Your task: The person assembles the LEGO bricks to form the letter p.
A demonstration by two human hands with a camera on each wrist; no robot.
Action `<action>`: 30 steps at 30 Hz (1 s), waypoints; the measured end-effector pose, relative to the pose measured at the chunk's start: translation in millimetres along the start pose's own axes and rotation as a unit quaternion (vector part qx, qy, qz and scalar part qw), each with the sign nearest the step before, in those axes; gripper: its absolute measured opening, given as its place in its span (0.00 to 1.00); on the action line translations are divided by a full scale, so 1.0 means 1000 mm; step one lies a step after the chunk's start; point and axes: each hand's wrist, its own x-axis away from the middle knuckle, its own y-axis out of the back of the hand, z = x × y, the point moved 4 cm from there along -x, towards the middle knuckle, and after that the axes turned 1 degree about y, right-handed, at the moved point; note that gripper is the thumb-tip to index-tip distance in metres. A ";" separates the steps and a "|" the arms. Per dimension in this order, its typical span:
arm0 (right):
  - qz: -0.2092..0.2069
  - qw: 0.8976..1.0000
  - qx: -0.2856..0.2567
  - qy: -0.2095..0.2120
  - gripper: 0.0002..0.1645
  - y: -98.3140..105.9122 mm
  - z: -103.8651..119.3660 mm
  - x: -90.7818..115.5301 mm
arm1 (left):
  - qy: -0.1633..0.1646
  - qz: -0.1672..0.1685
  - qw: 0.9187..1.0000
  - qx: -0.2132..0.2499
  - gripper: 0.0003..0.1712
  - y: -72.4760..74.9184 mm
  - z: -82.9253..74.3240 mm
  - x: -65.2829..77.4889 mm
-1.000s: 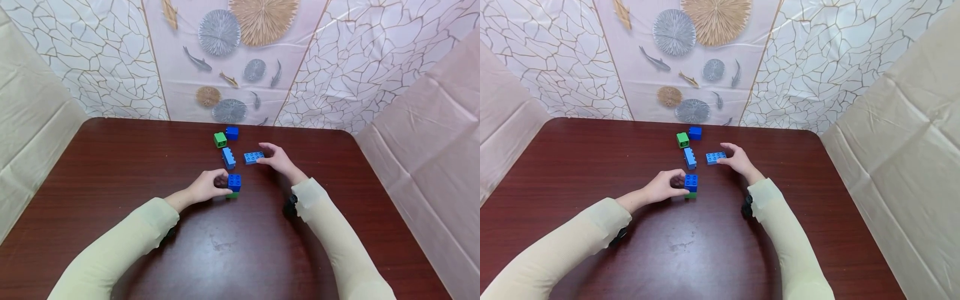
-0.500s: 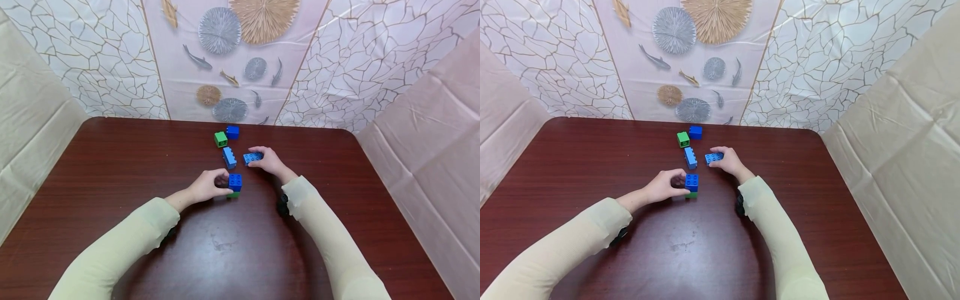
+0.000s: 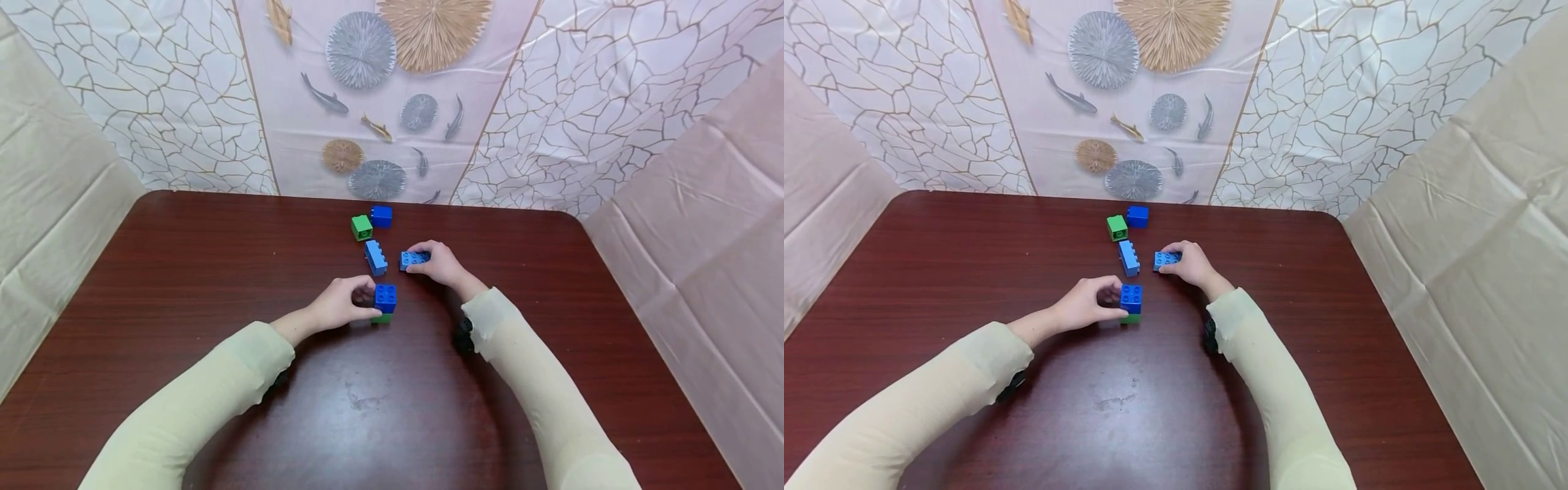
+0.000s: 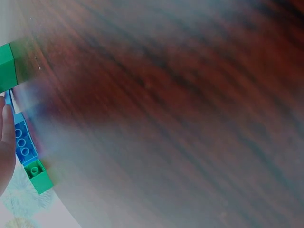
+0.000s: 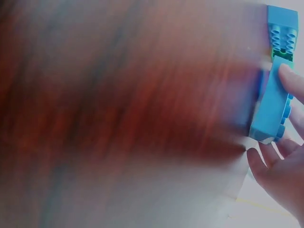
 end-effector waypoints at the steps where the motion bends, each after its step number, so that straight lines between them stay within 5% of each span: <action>1: 0.000 1.000 -0.004 -0.005 0.25 0.001 0.000 0.001 | 0.001 0.000 1.000 0.000 0.16 0.000 0.000 0.000; 30: -0.029 0.994 -0.107 0.005 0.26 0.023 0.026 0.037 | 0.000 0.000 1.000 0.015 0.16 -0.001 0.002 0.001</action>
